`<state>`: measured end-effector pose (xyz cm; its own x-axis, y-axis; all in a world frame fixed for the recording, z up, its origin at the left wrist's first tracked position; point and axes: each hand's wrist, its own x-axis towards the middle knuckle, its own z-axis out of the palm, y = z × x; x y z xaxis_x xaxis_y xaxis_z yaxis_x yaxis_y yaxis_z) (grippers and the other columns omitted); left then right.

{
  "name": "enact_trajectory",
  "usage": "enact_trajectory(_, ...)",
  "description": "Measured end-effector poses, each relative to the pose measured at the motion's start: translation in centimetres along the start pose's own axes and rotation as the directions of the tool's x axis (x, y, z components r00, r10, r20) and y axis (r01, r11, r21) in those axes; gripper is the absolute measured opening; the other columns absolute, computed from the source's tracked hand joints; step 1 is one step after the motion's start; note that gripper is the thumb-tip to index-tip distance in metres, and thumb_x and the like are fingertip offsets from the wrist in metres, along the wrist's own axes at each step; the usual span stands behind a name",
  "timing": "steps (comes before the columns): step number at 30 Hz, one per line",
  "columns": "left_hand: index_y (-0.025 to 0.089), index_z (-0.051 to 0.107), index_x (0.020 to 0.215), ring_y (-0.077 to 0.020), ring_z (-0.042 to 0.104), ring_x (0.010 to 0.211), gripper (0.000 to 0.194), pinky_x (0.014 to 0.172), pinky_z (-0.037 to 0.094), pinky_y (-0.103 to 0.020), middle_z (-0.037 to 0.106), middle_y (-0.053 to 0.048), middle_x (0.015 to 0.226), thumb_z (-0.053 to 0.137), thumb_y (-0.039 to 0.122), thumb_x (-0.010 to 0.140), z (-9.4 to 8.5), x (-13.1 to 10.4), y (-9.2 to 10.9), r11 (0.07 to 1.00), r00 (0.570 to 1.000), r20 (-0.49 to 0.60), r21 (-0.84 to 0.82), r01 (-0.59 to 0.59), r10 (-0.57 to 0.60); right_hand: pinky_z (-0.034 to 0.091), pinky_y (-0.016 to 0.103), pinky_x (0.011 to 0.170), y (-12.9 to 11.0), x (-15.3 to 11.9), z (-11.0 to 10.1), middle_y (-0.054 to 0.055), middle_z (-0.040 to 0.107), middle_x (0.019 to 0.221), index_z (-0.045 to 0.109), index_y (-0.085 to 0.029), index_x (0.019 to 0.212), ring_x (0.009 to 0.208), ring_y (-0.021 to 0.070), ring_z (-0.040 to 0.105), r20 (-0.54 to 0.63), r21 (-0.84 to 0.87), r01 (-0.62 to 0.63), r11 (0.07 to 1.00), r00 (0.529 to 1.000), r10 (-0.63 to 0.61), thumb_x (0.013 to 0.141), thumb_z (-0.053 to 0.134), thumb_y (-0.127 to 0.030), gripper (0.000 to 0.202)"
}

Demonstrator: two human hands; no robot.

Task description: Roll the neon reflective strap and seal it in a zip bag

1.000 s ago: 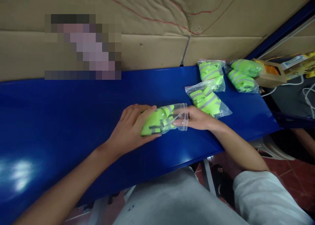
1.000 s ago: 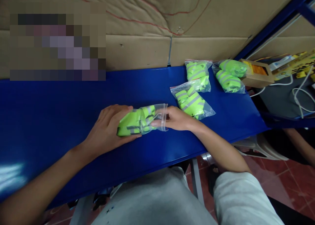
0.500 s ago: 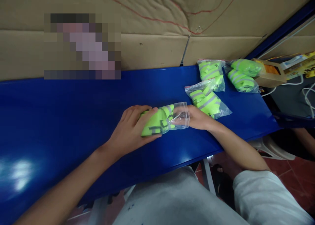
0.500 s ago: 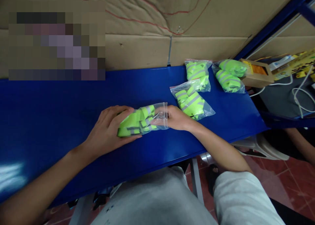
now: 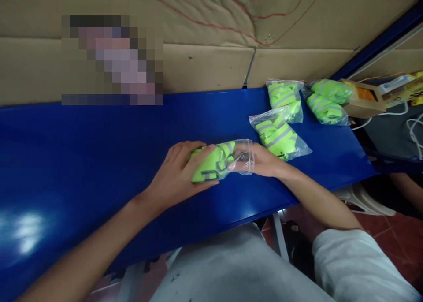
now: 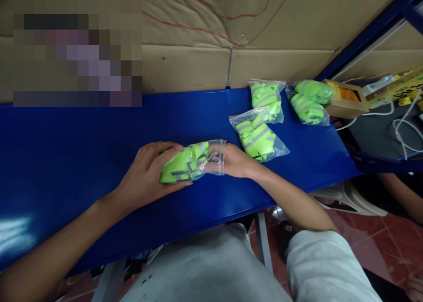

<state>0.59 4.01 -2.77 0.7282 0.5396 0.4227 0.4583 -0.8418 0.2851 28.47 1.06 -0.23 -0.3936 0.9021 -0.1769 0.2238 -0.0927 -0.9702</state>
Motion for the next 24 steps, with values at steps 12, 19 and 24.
enact_trajectory(12, 0.025, 0.037, 0.161, -0.0391, 0.069, 0.118, 0.086, 0.097, 0.062, -0.057, 0.067, -0.02, 0.13, 0.079, 0.051, 0.091, 0.9, 0.0, 0.7, 0.998, 0.996, -0.069, -0.015, -0.063, 0.062, 0.054, 0.029, 0.074, 0.8, 0.4, 0.9, 0.002, 0.072, 0.088, 0.077, -0.015, 0.098, 0.083, 0.0183, 0.068, 0.046, 0.068, 0.035, 0.997, 0.998, -0.038, 0.075, 0.094, -0.046, 0.041)
enact_trajectory(19, 0.023, 0.033, 0.162, -0.0403, 0.068, 0.12, 0.089, 0.097, 0.061, -0.058, 0.066, -0.022, 0.132, 0.08, 0.051, 0.091, 1.0, 0.0, 0.9, 0.998, 0.996, -0.064, -0.028, -0.059, 0.057, 0.057, 0.029, 0.074, 0.5, 0.6, 1.7, 0.003, 0.077, 0.089, 0.079, -0.015, 0.094, 0.08, 0.0175, 0.07, -0.012, 0.141, -0.001, 0.99, 1.0, 0.003, 0.071, 0.096, -0.042, 0.039)
enact_trajectory(24, 0.025, 0.028, 0.166, -0.041, 0.068, 0.122, 0.093, 0.097, 0.061, -0.057, 0.065, -0.022, 0.135, 0.079, 0.05, 0.092, 0.5, 0.0, 0.8, 0.999, 0.999, -0.036, 0.003, -0.038, 0.038, 0.055, 0.027, 0.069, 0.2, 0.5, 1.1, 0.001, 0.076, 0.084, 0.082, -0.017, 0.094, 0.075, 0.0163, 0.069, -0.055, 0.154, -0.013, 0.988, 0.998, 0.022, 0.072, 0.095, -0.041, 0.035)
